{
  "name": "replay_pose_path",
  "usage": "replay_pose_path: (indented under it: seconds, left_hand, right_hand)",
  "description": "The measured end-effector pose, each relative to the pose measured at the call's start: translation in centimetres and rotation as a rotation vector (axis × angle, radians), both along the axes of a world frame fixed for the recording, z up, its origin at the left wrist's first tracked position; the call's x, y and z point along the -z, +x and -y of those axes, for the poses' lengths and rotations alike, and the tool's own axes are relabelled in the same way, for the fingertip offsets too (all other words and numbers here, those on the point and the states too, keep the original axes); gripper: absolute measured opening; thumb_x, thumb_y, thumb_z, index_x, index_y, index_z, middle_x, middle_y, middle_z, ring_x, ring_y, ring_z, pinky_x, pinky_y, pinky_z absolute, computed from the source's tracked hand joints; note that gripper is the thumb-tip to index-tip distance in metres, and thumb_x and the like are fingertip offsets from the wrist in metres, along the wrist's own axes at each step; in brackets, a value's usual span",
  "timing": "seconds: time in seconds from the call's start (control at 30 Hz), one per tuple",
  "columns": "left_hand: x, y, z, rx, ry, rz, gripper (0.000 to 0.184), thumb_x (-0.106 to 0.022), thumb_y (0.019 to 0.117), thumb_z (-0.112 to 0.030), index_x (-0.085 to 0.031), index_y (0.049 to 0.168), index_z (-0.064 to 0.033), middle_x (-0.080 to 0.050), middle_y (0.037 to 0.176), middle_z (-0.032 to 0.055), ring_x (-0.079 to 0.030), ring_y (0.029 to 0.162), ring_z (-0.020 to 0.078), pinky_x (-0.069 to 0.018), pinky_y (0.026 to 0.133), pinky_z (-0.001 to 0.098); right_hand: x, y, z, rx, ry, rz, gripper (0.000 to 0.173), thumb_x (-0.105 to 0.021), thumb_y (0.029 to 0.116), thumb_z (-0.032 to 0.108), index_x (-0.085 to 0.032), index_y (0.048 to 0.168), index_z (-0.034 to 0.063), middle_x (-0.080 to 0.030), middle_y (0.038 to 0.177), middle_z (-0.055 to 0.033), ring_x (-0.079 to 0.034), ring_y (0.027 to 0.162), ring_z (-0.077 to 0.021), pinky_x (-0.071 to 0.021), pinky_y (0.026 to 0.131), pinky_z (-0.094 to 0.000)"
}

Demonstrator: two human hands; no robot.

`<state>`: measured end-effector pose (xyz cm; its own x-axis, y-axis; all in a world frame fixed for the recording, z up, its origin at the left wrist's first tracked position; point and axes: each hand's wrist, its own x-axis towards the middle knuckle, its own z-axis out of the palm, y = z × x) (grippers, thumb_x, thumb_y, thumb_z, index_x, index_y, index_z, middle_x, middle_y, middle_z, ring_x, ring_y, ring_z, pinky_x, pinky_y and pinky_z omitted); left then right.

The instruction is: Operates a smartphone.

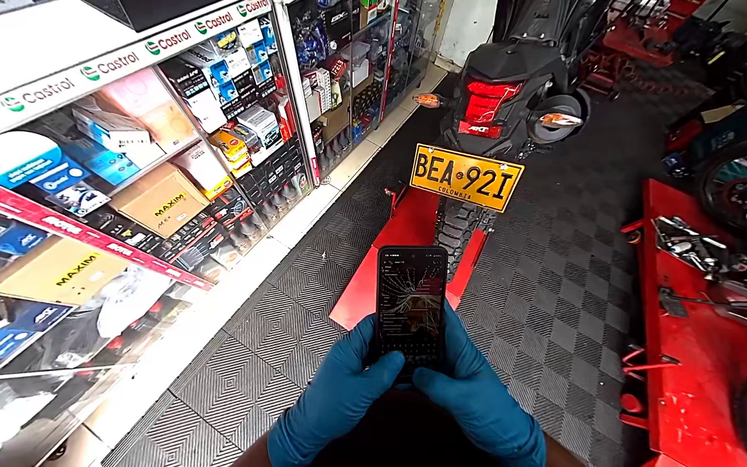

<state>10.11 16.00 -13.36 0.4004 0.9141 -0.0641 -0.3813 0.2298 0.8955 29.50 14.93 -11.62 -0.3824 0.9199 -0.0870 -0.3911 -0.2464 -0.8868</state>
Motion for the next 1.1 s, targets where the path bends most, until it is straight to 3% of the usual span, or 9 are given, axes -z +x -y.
replay_pose_path:
  seconds: [0.3,0.57,0.77,1.0,1.1]
  left_hand:
    - [-0.1,0.3,0.3,-0.009,-0.012,0.015,0.036,-0.062,0.0988,-0.005,-0.056,0.135,-0.0020,-0.072,0.114,0.0143,-0.073,0.099,0.0248,-0.0627,0.088,0.0402]
    - [-0.1,0.7,0.5,-0.042,-0.025,0.007,0.034,-0.063,0.0976,-0.003,-0.058,0.132,-0.0016,-0.073,0.110,0.0145,-0.074,0.096,0.0242,-0.0637,0.084,0.0389]
    - [-0.2,0.7,0.5,-0.027,-0.015,-0.023,0.037,-0.064,0.0967,-0.005,-0.057,0.133,-0.0022,-0.073,0.111,0.0132,-0.073,0.098,0.0233,-0.0628,0.087,0.0381]
    - [-0.5,1.5,0.4,-0.093,-0.066,0.000,0.034,-0.068,0.0947,-0.003,-0.060,0.127,-0.0013,-0.073,0.106,0.0155,-0.074,0.093,0.0240,-0.0637,0.082,0.0375]
    - [-0.3,1.2,0.3,-0.057,-0.047,0.004,0.036,-0.067,0.0949,-0.004,-0.058,0.130,-0.0015,-0.073,0.108,0.0150,-0.074,0.094,0.0241,-0.0635,0.083,0.0380]
  right_hand:
    - [0.6,0.7,0.3,0.018,0.000,-0.019,0.062,-0.039,0.1019,0.003,-0.027,0.161,0.0140,-0.057,0.137,-0.0195,-0.064,0.116,-0.0322,-0.0570,0.095,-0.0515]
    - [0.4,0.7,0.5,0.020,-0.006,-0.002,0.063,-0.044,0.1029,0.003,-0.027,0.162,0.0168,-0.059,0.135,-0.0187,-0.065,0.114,-0.0310,-0.0582,0.094,-0.0487]
    - [-0.1,0.2,0.6,0.042,-0.003,0.019,0.084,-0.054,0.0939,-0.011,-0.014,0.164,0.0139,-0.059,0.135,-0.0191,-0.066,0.115,-0.0310,-0.0585,0.096,-0.0467]
    - [0.2,0.6,0.5,0.037,0.013,-0.001,0.065,-0.047,0.1033,0.004,-0.024,0.163,0.0165,-0.058,0.135,-0.0184,-0.065,0.115,-0.0294,-0.0571,0.096,-0.0465]
    - [0.1,0.5,0.5,0.053,-0.001,0.012,0.069,-0.050,0.1012,0.000,-0.024,0.163,0.0167,-0.060,0.133,-0.0187,-0.067,0.112,-0.0308,-0.0591,0.093,-0.0473]
